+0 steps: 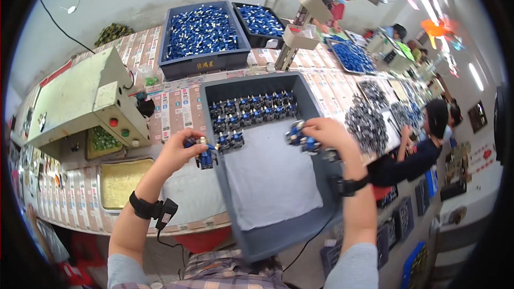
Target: Assembling small blue and white plastic components, applying glue, and organizing them into a tray.
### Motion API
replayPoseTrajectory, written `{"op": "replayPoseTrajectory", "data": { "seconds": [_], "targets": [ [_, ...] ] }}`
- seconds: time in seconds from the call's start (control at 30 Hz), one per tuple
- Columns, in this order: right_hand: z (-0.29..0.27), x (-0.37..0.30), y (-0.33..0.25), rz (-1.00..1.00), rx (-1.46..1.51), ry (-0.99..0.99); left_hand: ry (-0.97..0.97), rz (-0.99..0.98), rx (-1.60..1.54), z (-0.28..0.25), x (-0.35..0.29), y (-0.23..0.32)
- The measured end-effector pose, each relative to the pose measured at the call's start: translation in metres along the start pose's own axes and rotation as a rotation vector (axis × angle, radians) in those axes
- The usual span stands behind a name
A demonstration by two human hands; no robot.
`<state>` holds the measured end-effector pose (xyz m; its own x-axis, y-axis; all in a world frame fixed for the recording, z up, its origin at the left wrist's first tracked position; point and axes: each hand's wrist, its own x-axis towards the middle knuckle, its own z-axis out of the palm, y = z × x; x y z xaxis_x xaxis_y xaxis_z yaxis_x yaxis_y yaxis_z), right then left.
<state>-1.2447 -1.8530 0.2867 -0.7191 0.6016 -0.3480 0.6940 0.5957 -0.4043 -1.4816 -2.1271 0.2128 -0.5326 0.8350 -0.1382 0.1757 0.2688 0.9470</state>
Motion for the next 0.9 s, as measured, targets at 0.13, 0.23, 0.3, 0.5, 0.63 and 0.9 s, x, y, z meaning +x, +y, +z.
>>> {"op": "replayPoseTrajectory", "data": {
  "seconds": [0.13,0.23,0.3,0.5,0.63,0.9],
  "targets": [
    [0.065,0.125,0.056,-0.199,-0.158,-0.166,-0.017,-0.020,0.141,0.073,0.075,0.000],
    [0.098,0.176,0.076,-0.270,-0.086,-0.287,0.009,-0.094,0.391,0.121,0.121,-0.007],
    [0.109,0.196,0.071,-0.211,-0.056,-0.386,0.017,-0.114,0.468,0.142,0.144,-0.036],
    [0.122,0.238,0.083,-0.209,-0.014,-0.551,0.046,-0.269,0.595,0.174,0.185,-0.069],
    [0.120,0.247,0.079,-0.219,-0.006,-0.598,0.175,-0.283,0.596,0.175,0.186,-0.089],
    [0.121,0.259,0.074,-0.204,-0.146,-0.821,-0.014,-0.273,0.655,0.166,0.191,-0.080]
  ]
}}
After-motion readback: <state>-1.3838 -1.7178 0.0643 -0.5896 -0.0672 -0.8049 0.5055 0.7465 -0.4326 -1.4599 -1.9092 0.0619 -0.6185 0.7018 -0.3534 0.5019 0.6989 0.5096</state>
